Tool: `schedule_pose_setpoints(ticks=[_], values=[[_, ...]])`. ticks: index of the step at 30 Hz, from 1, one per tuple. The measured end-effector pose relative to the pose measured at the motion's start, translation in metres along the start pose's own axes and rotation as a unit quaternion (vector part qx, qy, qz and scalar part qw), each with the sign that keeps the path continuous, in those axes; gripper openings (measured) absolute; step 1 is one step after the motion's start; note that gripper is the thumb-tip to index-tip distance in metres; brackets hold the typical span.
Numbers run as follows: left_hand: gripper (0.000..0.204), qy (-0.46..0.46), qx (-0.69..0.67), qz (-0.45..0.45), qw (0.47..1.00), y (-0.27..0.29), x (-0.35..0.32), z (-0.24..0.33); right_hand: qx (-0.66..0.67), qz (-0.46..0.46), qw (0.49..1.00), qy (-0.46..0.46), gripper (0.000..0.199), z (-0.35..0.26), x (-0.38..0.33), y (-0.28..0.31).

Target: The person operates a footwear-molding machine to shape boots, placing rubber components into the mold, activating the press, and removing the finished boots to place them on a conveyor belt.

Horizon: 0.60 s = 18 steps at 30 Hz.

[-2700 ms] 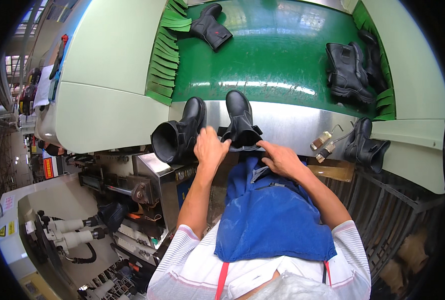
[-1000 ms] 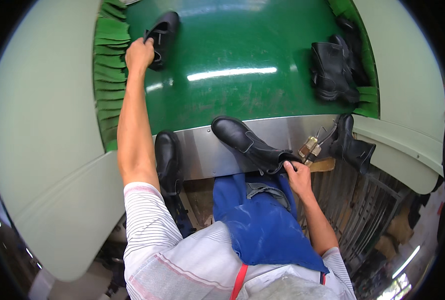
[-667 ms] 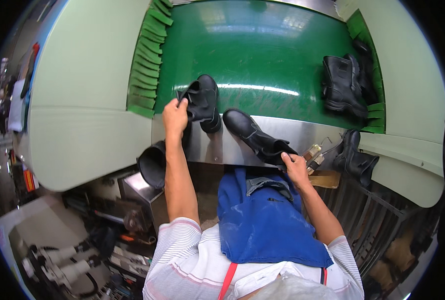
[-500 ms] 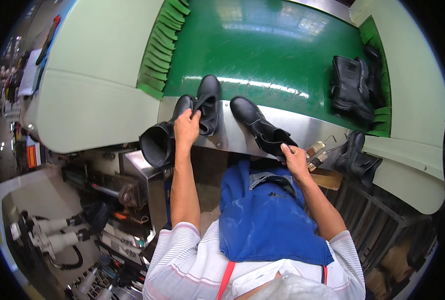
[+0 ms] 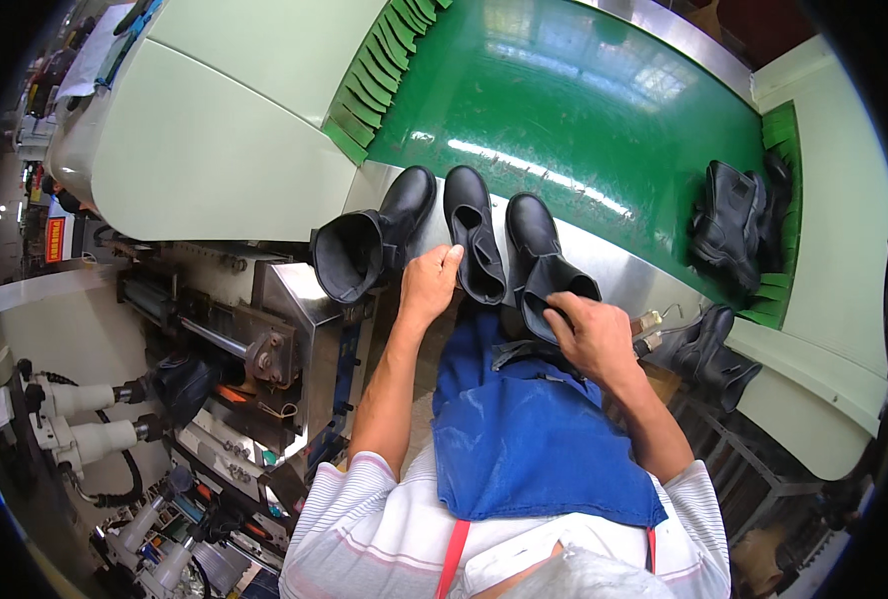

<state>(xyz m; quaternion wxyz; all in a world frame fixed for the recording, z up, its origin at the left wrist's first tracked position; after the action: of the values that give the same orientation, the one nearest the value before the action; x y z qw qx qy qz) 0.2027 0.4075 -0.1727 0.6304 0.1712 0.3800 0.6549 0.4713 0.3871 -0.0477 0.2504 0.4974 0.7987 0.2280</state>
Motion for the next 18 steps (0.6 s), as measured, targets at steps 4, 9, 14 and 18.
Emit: schedule_pose_setpoints(ticks=[4,9,14,18], values=[[0.042,-0.028,0.05,0.026,0.998,0.007,0.002,0.015,-0.075,0.017,0.994,0.083,0.041,-0.03,0.064,-0.029],[0.039,-0.029,0.039,0.043,0.998,0.018,0.006,0.011,-0.072,0.009,0.99,-0.122,0.034,0.029,0.137,-0.081],[0.039,-0.002,0.022,0.064,0.998,0.053,0.017,0.003,0.019,0.048,0.978,-0.203,0.03,0.056,0.149,-0.048],[0.044,-0.041,0.072,0.101,0.991,0.057,0.018,0.007,0.038,0.018,0.985,-0.166,0.031,0.05,0.143,-0.059]])
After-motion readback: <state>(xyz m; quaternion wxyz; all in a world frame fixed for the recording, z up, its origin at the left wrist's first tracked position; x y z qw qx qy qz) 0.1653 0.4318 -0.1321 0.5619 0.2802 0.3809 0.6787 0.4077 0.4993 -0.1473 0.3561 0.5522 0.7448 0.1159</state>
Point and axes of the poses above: each hand's wrist, its own x-axis towards the middle knuckle, its own y-axis out of the back of the hand, z = x × y, the point moved 4 cm from there along x, towards the middle knuckle, and after that the axes turned 12 degrees about x, right-handed, at the moved point
